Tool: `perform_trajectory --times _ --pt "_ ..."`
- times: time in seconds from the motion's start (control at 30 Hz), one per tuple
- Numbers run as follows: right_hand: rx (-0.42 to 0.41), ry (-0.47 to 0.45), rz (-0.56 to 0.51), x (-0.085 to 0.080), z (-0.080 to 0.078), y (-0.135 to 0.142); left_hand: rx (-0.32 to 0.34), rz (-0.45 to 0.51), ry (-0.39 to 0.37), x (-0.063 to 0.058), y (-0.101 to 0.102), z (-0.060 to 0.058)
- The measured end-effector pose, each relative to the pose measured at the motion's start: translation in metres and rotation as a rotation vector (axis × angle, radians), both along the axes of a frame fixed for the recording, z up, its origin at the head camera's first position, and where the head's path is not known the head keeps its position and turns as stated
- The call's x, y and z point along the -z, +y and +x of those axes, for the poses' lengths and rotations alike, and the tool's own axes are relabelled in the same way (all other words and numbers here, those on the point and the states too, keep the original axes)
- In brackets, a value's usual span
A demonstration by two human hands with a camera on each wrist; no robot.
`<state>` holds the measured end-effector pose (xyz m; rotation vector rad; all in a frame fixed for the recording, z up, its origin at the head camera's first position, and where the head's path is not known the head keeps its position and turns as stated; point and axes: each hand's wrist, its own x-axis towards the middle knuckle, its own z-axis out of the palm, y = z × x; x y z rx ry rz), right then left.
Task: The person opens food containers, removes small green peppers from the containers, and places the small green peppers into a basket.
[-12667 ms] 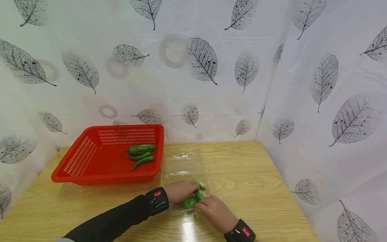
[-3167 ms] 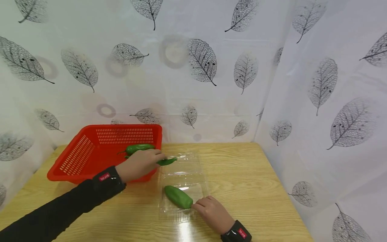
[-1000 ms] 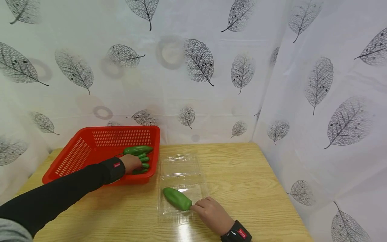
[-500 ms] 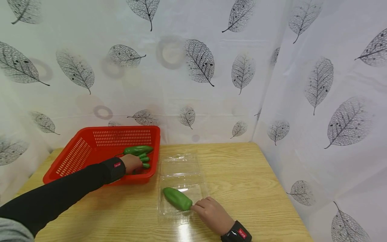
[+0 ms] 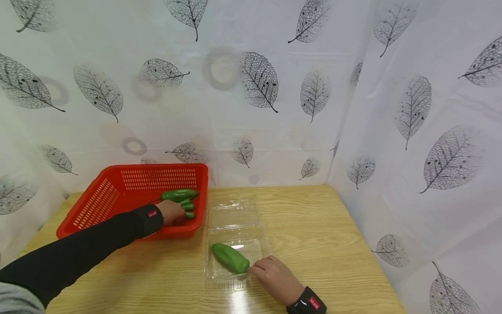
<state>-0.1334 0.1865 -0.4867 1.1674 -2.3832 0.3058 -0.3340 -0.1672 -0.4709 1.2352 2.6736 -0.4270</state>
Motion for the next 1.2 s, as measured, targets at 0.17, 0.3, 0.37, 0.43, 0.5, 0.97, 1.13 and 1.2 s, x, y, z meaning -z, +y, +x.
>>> perform_trajectory --times 0.17,0.3,0.37,0.43,0.5,0.97,1.13,1.2 --pt "0.007 -0.006 -0.003 0.0 0.001 0.0 0.026 0.079 -0.058 -0.056 0.006 0.035" --pt "0.014 -0.014 0.001 -0.001 0.002 -0.001 0.002 0.107 -0.147 -0.067 0.001 0.037" --pt "0.017 -0.016 0.006 -0.001 0.002 -0.001 -0.029 0.102 -0.169 -0.069 -0.002 0.035" --pt "0.018 -0.016 0.006 -0.001 0.002 -0.001 -0.059 0.087 -0.167 -0.069 -0.005 0.031" --pt "0.015 -0.012 0.005 -0.002 0.002 -0.001 -0.103 0.09 -0.174 -0.073 -0.007 0.03" --pt "0.008 -0.011 0.007 -0.001 0.002 0.001 -0.028 0.353 0.202 -0.134 0.049 0.091" --pt "0.001 0.0 0.001 -0.001 0.002 0.001 0.12 0.457 0.222 -0.124 0.075 0.116" --pt "-0.003 -0.001 -0.001 -0.002 0.002 0.001 0.171 0.457 0.225 -0.117 0.084 0.121"
